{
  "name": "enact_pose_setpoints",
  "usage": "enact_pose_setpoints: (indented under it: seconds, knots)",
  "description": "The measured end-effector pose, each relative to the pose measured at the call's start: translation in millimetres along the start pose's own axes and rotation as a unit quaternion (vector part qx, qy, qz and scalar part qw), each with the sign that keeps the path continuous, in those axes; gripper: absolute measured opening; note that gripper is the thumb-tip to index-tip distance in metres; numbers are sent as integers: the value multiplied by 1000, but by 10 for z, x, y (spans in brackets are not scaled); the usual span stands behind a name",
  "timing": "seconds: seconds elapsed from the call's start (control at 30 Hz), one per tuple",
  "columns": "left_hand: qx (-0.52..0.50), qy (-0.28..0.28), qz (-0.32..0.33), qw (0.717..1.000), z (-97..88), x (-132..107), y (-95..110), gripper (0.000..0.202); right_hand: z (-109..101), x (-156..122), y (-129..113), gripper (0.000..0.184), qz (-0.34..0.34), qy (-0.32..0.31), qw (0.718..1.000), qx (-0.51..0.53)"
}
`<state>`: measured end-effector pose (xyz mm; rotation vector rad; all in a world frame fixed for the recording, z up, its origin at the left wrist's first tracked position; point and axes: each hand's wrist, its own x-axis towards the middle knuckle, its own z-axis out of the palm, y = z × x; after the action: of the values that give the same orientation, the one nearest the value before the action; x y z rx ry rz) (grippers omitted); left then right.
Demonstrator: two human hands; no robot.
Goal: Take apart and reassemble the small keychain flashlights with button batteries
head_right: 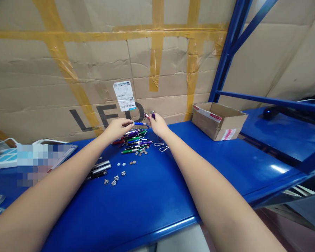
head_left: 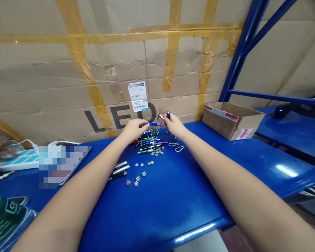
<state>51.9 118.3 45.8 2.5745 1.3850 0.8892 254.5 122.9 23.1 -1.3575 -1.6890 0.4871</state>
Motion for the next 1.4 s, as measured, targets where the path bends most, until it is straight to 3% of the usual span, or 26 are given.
enact_pose_setpoints:
  seconds: [0.17,0.4,0.57,0.63,0.73,0.93,1.03,1.13,1.3,1.4]
  knots:
    - [-69,-3,-21,997,-38,-19,67,27,110,-49,-85,27,-18,-67,995,77]
    - [-181,6,-117,976,47,31,70,28,68,-82,-140,27,-46,-74,995,58]
    - [-227,-10,-106,968,135,102,102,30,-4,-116,-198,21,-53,-125,990,47]
    - [-192,-13,-81,978,121,102,121,30,-39,-115,-210,16,-34,-129,989,65]
    - [-90,-49,-46,994,60,70,95,25,-100,-84,-194,20,38,-81,984,157]
    - [95,-139,11,986,34,9,-112,34,-224,-22,-93,9,131,8,897,423]
    - [118,-176,26,977,91,4,-181,35,-256,-32,-86,5,167,17,875,454]
    - [151,-178,35,972,142,4,-212,31,-243,-57,-111,8,199,3,864,463]
    - [184,-172,24,967,182,5,-253,26,-60,-98,-128,11,228,-26,867,442]
    - [173,-162,17,971,184,2,-283,26,105,-109,-106,13,194,-35,912,359]
